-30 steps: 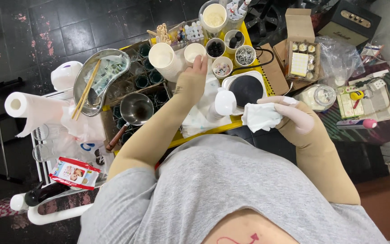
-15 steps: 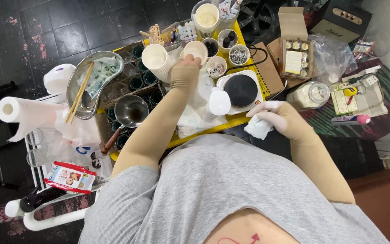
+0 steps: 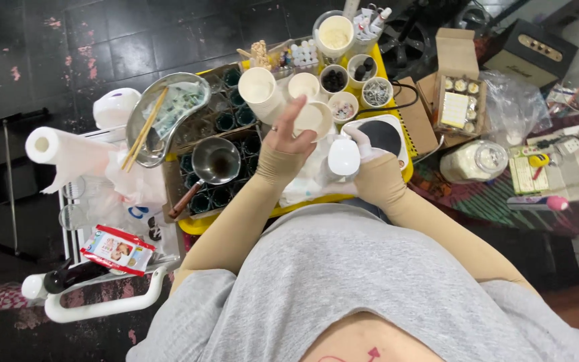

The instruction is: Wiping the inside and outside of a paper cup with a cloth.

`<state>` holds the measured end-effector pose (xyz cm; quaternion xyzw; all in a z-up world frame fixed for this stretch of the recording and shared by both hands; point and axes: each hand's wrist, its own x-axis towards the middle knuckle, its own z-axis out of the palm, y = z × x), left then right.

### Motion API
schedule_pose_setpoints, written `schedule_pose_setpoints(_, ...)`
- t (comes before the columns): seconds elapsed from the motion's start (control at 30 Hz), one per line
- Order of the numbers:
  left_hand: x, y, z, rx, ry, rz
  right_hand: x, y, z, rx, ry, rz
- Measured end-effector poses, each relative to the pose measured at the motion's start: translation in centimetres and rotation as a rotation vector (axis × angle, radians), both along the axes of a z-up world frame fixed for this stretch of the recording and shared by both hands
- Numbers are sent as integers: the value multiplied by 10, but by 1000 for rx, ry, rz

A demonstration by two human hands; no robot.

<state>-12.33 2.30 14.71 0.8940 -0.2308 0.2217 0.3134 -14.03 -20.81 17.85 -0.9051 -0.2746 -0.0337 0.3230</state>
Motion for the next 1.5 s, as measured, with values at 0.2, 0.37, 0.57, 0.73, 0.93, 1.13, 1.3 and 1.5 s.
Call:
schedule_pose_setpoints(0.2, 12, -14, 9, -54, -228, -48, -1, 15, -21, -54, -5, -91)
schedule_pose_setpoints(0.37, 14, -16, 15, 14, -333, -89, -1, 15, -16, 20, 48, -76)
schedule_pose_setpoints(0.57, 14, -21, 25, 39, -358, -182, 5, 6, -21, 48, 40, 14)
schedule_pose_setpoints(0.73, 13, -22, 27, 58, -381, -221, 10, 4, -35, -8, -65, 88)
schedule_pose_setpoints(0.93, 14, -18, 21, 64, -395, -190, 9, 2, -15, 9, 82, 25)
schedule_pose_setpoints(1.13, 3, -5, 28, -109, -211, -45, 10, -33, 18, 98, 160, 59)
schedule_pose_setpoints(1.3, -20, 6, 47, -370, 136, -62, 14, -87, 30, 564, 893, 22)
schedule_pose_setpoints(1.5, -37, 16, 72, -732, 489, -432, -11, -81, 52, 919, 564, -64)
